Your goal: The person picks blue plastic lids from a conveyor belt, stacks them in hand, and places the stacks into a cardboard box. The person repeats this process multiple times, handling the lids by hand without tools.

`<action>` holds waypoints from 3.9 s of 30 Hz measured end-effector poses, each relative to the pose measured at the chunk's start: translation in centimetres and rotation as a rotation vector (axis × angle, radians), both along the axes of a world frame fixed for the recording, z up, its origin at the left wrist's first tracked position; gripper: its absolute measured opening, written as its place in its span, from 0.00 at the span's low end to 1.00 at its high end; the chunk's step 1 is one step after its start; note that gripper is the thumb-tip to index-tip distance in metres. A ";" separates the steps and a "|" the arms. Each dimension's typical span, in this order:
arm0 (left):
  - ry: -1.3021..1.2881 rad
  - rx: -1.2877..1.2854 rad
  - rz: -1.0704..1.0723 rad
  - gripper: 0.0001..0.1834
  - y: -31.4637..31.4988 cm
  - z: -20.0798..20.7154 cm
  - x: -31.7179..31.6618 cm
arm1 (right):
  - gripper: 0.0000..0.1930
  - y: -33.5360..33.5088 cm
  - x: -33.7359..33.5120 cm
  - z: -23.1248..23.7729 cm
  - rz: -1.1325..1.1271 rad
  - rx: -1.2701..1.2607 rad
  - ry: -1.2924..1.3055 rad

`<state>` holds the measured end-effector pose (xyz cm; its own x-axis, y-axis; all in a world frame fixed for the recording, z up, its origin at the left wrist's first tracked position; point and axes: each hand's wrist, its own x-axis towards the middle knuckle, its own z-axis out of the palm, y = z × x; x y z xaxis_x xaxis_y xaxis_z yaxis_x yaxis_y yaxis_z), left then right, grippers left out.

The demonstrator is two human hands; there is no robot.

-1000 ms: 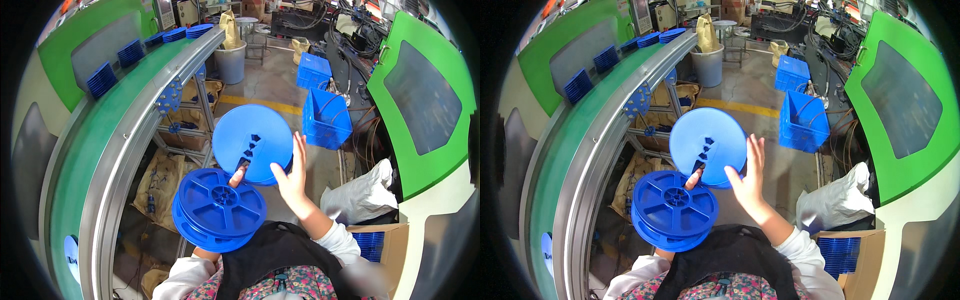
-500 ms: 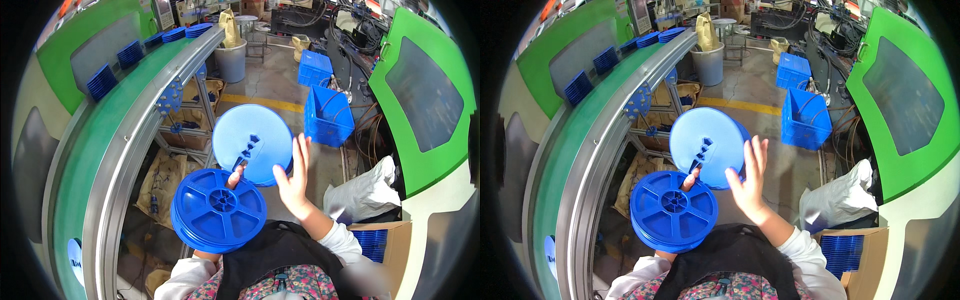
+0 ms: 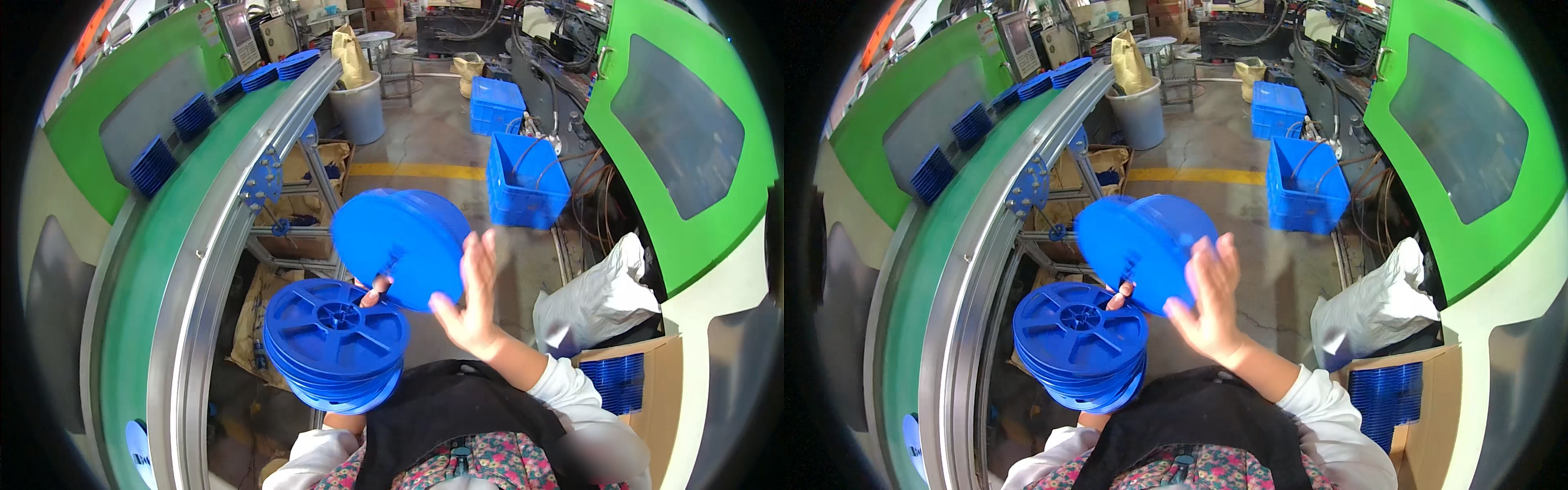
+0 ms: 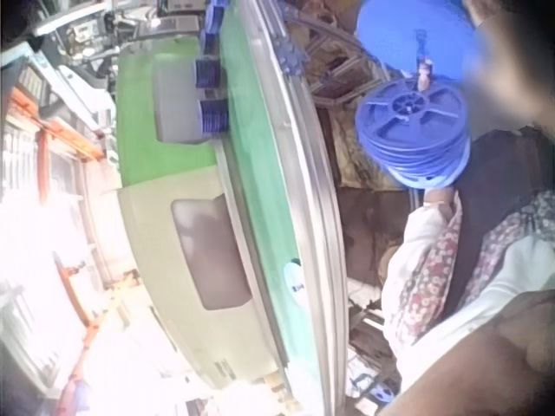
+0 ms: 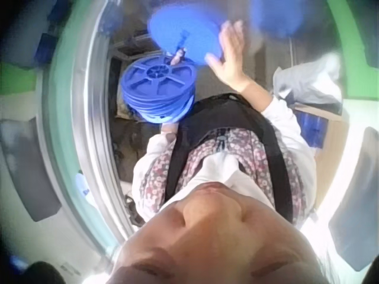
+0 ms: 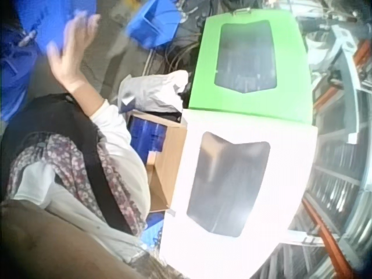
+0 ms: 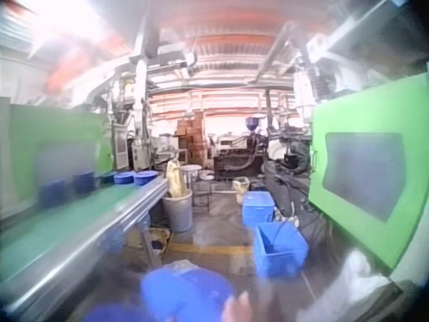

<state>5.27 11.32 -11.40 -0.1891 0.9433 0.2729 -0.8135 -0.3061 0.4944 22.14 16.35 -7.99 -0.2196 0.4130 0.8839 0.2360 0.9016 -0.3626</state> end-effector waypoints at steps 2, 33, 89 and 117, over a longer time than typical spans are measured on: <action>0.020 -0.012 0.020 0.17 -0.6 0.7 -0.5 | 0.37 -1.9 -0.6 1.9 0.222 0.397 -0.145; -0.051 -0.169 -0.635 0.10 6.7 -0.2 5.2 | 0.27 -3.4 6.5 0.1 0.031 0.106 -0.067; 0.493 -1.019 -1.664 0.29 -17.9 -22.7 66.2 | 0.31 -42.2 57.0 -17.5 -1.542 -1.187 0.569; 0.156 -1.645 -1.526 0.43 -16.4 -27.7 70.7 | 0.40 -27.3 74.2 -25.0 -1.354 -2.072 -0.046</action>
